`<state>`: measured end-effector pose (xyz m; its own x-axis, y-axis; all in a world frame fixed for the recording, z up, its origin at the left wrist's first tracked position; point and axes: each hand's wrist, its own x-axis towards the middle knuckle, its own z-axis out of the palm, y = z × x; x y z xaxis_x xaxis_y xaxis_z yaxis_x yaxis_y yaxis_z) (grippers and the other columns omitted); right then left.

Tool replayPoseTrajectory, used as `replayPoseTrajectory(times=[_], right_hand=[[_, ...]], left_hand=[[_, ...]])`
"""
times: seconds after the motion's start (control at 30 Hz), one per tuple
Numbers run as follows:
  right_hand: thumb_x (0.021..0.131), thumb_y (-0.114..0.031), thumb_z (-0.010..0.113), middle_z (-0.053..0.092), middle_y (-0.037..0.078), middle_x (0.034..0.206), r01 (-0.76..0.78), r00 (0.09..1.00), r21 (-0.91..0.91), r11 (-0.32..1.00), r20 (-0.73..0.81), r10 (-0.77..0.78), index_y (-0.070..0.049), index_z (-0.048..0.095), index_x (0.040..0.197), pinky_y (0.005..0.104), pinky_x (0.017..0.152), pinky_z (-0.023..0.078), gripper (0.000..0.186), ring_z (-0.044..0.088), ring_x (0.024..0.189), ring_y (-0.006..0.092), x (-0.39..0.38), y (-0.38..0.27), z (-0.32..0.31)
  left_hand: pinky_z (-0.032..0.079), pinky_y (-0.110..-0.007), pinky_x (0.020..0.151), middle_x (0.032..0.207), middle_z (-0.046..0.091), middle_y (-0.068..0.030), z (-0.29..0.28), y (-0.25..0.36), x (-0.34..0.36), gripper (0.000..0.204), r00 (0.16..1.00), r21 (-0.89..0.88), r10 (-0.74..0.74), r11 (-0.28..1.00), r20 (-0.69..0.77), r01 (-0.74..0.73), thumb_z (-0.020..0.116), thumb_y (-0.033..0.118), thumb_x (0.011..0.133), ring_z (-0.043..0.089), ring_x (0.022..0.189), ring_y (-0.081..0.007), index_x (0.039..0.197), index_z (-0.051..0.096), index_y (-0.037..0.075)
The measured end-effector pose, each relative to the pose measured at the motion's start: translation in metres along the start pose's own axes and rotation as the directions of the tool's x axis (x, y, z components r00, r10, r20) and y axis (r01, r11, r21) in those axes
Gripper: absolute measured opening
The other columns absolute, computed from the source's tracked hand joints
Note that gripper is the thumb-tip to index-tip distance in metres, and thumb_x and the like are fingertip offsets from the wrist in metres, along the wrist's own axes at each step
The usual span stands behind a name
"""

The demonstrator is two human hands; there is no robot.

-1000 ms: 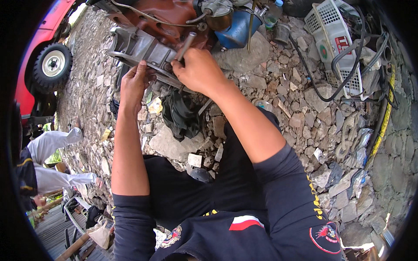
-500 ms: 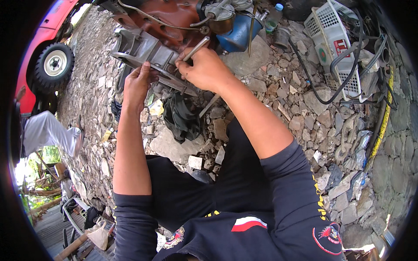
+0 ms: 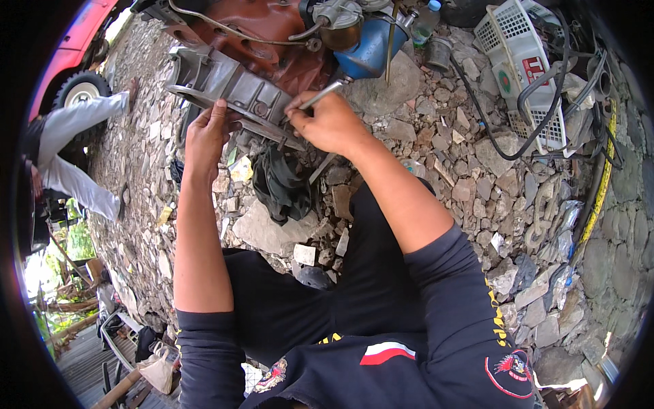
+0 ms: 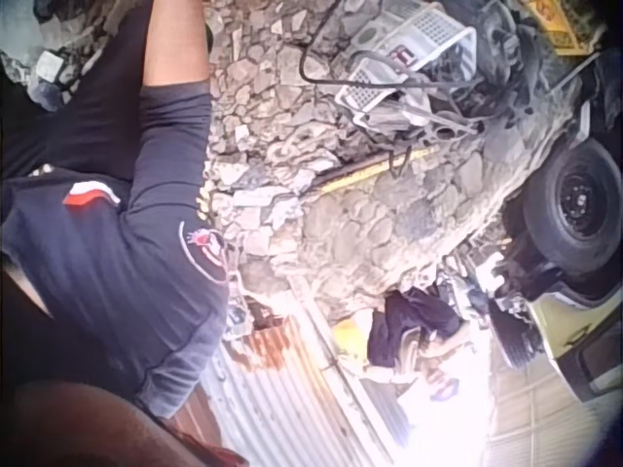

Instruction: The person wipes the rim of an engine component with a cloth and uses a screwdriver to scrape debris from the engine block.

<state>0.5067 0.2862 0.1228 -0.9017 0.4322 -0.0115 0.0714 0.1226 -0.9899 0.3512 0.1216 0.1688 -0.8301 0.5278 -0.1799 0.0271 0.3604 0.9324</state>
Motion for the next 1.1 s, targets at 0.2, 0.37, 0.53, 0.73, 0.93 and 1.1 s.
replayPoseTrajectory(times=[0.2, 0.37, 0.53, 0.73, 0.93, 1.1], right_hand=[[0.095, -0.01, 0.059, 0.066, 0.006, 0.086, 0.11, 0.993, -0.067, 0.992, -0.037, -0.113, -0.001, 0.066, 0.105, 0.0282, 0.054, 0.052, 0.014, 0.067, 0.071, 0.0121, 0.001, 0.007, -0.009], [0.096, -0.008, 0.058, 0.066, 0.006, 0.085, 0.031, 0.989, -0.207, 0.978, -0.137, -0.06, -0.001, 0.066, 0.103, 0.0274, 0.056, 0.052, 0.013, 0.068, 0.072, 0.0137, 0.002, 0.013, -0.011], [0.097, -0.009, 0.058, 0.066, 0.005, 0.082, 0.215, 0.977, -0.002, 0.977, 0.001, -0.215, -0.003, 0.066, 0.104, 0.0286, 0.051, 0.05, 0.013, 0.065, 0.067, 0.0123, 0.003, 0.028, -0.008], [0.095, -0.014, 0.061, 0.068, 0.005, 0.081, 0.087, 0.996, -0.017, 0.996, -0.032, -0.087, -0.006, 0.07, 0.103, 0.0266, 0.063, 0.052, 0.014, 0.064, 0.071, 0.0107, 0.001, 0.019, -0.011], [0.097, -0.014, 0.057, 0.071, 0.007, 0.087, 0.061, 0.997, 0.179, 0.982, -0.059, -0.051, -0.003, 0.071, 0.107, 0.0285, 0.069, 0.053, 0.02, 0.066, 0.074, 0.013, 0.004, 0.017, -0.019], [0.096, -0.019, 0.063, 0.072, 0.008, 0.094, 0.329, 0.944, 0.102, 0.939, -0.072, -0.322, -0.008, 0.07, 0.116, 0.0287, 0.072, 0.054, 0.024, 0.068, 0.08, 0.0139, 0.0, 0.008, -0.016]], left_hand=[[0.041, -0.022, 0.064, 0.093, 0.071, -0.0054, 0.001, -0.001, -0.003, 0.041, 1.0, -0.013, -0.016, 1.0, -0.003, 0.016, 0.06, 0.039, 0.098, 0.065, 0.079, -0.0114, 0.11, 0.066, 0.001], [0.041, -0.023, 0.066, 0.093, 0.071, -0.0046, 0.001, 0.001, -0.001, 0.041, 1.0, -0.011, -0.007, 1.0, -0.003, 0.007, 0.061, 0.04, 0.097, 0.066, 0.08, -0.012, 0.11, 0.065, 0.002], [0.043, -0.026, 0.072, 0.096, 0.071, -0.004, 0.0, 0.002, -0.001, 0.043, 1.0, 0.017, -0.028, 0.999, 0.005, 0.028, 0.061, 0.043, 0.096, 0.067, 0.084, -0.0133, 0.112, 0.065, 0.004], [0.046, -0.032, 0.082, 0.098, 0.071, -0.0039, 0.003, 0.006, -0.007, 0.046, 0.993, 0.077, -0.103, 0.991, -0.053, 0.107, 0.059, 0.048, 0.096, 0.067, 0.092, -0.0165, 0.112, 0.065, 0.006], [0.047, -0.033, 0.083, 0.097, 0.071, -0.0055, 0.0, 0.012, -0.008, 0.045, 0.989, 0.12, -0.136, 0.983, -0.06, 0.142, 0.058, 0.049, 0.096, 0.068, 0.093, -0.0176, 0.107, 0.065, 0.006], [0.047, -0.034, 0.083, 0.098, 0.071, -0.0065, 0.003, 0.016, -0.008, 0.044, 0.982, 0.111, -0.161, 0.979, -0.098, 0.172, 0.059, 0.048, 0.096, 0.068, 0.093, -0.0187, 0.105, 0.064, 0.005]])
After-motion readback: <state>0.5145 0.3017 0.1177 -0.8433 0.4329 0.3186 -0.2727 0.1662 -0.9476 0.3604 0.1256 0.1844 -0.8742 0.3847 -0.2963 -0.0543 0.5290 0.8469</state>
